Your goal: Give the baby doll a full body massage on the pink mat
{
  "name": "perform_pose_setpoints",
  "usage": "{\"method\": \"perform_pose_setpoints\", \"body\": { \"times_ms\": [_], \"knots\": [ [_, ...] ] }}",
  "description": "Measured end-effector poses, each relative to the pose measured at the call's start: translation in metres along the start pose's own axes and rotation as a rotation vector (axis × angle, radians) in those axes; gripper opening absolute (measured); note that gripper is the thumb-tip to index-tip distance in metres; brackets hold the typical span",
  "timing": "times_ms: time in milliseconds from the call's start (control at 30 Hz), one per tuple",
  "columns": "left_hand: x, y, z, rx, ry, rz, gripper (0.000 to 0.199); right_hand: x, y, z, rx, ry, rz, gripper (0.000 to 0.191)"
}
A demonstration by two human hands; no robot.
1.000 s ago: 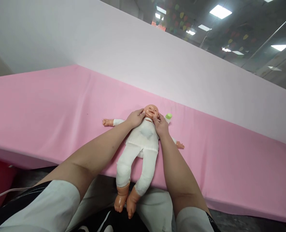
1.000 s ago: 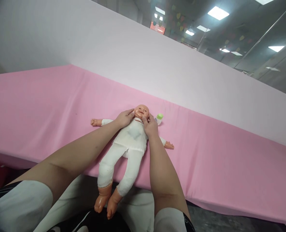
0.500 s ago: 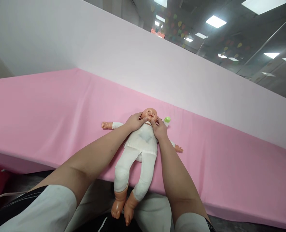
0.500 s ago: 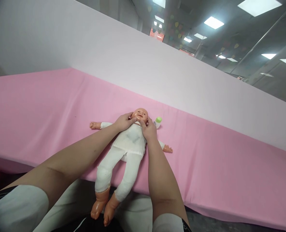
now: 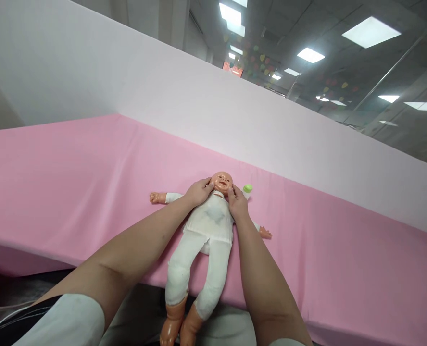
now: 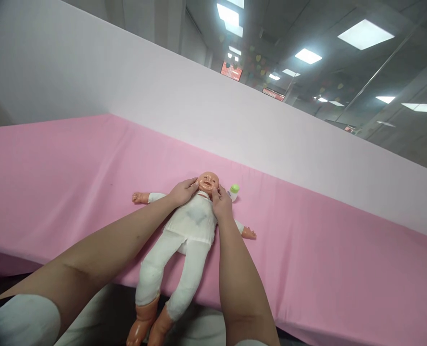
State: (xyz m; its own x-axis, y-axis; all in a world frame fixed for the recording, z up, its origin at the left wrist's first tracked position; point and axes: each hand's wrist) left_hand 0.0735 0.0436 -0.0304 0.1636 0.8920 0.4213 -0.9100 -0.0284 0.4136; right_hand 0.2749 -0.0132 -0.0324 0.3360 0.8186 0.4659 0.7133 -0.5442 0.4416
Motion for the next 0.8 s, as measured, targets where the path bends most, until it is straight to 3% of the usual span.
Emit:
{"method": "perform_pose_setpoints", "body": {
  "times_ms": [267,533,800],
  "knots": [
    [-0.004,0.008,0.014,-0.01,0.024,-0.058,0.057,-0.003,-0.001,-0.011,-0.05,-0.083,-0.011,0.078],
    [-0.004,0.006,0.01,0.035,0.032,-0.014,0.059,0.0,-0.001,-0.005,-0.029,-0.034,-0.026,0.06],
    [0.002,-0.003,-0.007,-0.035,0.041,0.006,0.061,0.0,-0.005,0.007,0.08,0.012,0.017,0.06]
  ]
}}
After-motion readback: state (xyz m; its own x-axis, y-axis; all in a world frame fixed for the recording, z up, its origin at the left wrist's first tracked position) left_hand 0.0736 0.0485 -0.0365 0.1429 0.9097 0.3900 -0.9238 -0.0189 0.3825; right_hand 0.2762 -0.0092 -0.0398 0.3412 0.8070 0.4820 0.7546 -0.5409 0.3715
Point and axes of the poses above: each hand's wrist, its own x-axis towards the middle knuckle, its own y-axis out of the back of the hand, z = x × y, and after that the axes turned 10 degrees about z, right-handed
